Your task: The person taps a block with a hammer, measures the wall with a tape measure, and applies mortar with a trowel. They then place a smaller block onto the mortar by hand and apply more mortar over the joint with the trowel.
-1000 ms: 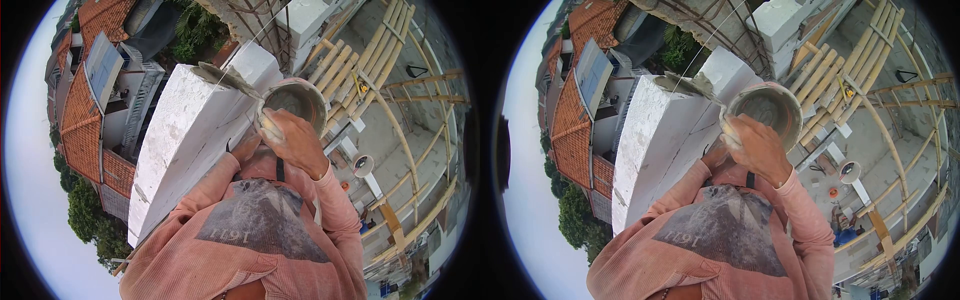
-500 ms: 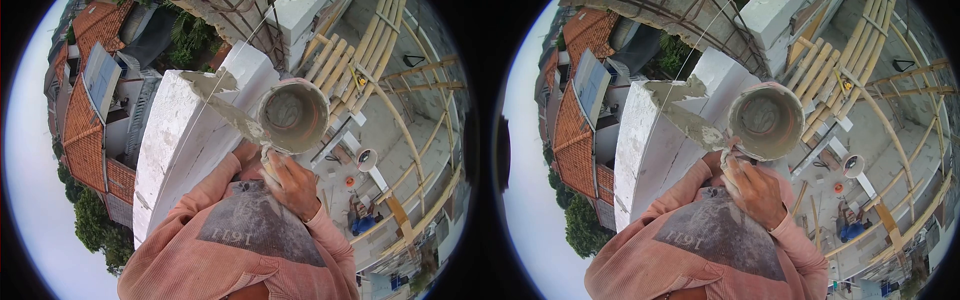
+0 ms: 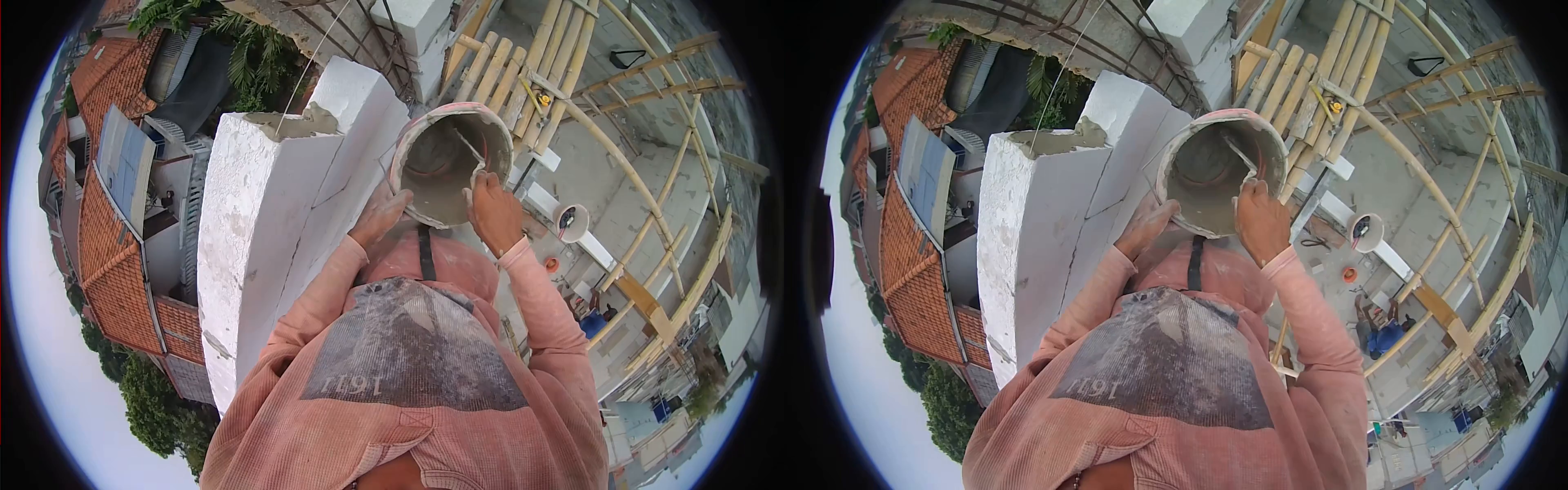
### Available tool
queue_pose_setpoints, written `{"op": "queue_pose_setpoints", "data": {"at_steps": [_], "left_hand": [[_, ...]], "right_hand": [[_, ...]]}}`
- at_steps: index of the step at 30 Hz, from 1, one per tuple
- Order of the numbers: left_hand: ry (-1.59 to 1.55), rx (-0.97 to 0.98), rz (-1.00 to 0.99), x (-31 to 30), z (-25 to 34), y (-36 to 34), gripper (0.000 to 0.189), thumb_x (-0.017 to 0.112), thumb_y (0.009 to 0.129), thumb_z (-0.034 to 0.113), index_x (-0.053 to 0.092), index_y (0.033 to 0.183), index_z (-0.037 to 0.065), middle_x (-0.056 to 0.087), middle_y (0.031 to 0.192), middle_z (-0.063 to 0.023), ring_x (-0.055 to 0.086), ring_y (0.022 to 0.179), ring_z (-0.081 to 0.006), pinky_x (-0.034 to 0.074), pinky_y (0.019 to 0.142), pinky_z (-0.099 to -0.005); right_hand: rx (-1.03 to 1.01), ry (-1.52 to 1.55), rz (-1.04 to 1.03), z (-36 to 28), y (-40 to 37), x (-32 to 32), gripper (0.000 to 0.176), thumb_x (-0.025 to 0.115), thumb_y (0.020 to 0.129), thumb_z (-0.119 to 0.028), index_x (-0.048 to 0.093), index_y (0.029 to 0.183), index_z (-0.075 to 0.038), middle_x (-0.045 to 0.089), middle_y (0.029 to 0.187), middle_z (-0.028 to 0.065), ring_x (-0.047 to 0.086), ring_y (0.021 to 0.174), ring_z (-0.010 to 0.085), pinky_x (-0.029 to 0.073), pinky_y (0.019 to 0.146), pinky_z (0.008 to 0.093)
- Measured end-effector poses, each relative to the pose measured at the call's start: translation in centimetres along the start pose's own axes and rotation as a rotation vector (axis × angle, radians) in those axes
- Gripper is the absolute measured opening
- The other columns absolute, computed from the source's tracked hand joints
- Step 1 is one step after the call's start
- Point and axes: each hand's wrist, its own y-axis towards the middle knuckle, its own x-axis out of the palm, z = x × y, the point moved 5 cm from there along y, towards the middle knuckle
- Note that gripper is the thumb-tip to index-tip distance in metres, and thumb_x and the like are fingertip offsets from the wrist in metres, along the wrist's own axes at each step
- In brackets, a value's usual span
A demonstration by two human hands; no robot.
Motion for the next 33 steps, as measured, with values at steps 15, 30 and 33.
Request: {"op": "queue_pose_setpoints", "data": {"at_steps": [15,30,33], "left_hand": [[0.352,0.222,0.003,1.5,5.2,0.8,0.058,0.053,0.087,0.015,0.046,0.142,-0.001,0.065,0.118,-0.0188,0.063,0.103,-0.0299,0.049,0.093,-0.0397],[0.330,0.117,-0.010,1.1,7.9,-1.6,0.060,0.053,0.085,0.016,0.042,0.142,0.001,0.060,0.116,-0.0192,0.061,0.099,-0.0259,0.047,0.088,-0.0373],[0.290,0.171,0.036,1.0,6.9,-1.3,0.044,0.055,0.087,0.018,0.056,0.124,-0.005,0.065,0.098,-0.0111,0.062,0.084,-0.0169,0.051,0.076,-0.0335]], "right_hand": [[-0.027,-0.321,0.091,0.5,0.2,-7.0,0.016,0.059,0.085,-0.007,0.066,0.095,0.004,0.066,0.090,0.0154,0.073,0.073,0.0308,0.057,0.055,0.0403],[0.131,0.940,-0.650,4.3,-0.9,0.8,0.041,0.072,0.092,-0.039,0.068,0.107,-0.002,0.064,0.079,0.0076,0.064,0.068,0.0211,0.052,0.060,0.0344],[0.238,1.226,-0.676,3.3,-1.3,2.3,0.037,0.071,0.095,-0.037,0.067,0.108,-0.003,0.058,0.076,0.0010,0.057,0.055,0.0105,0.044,0.047,0.0263]]}}
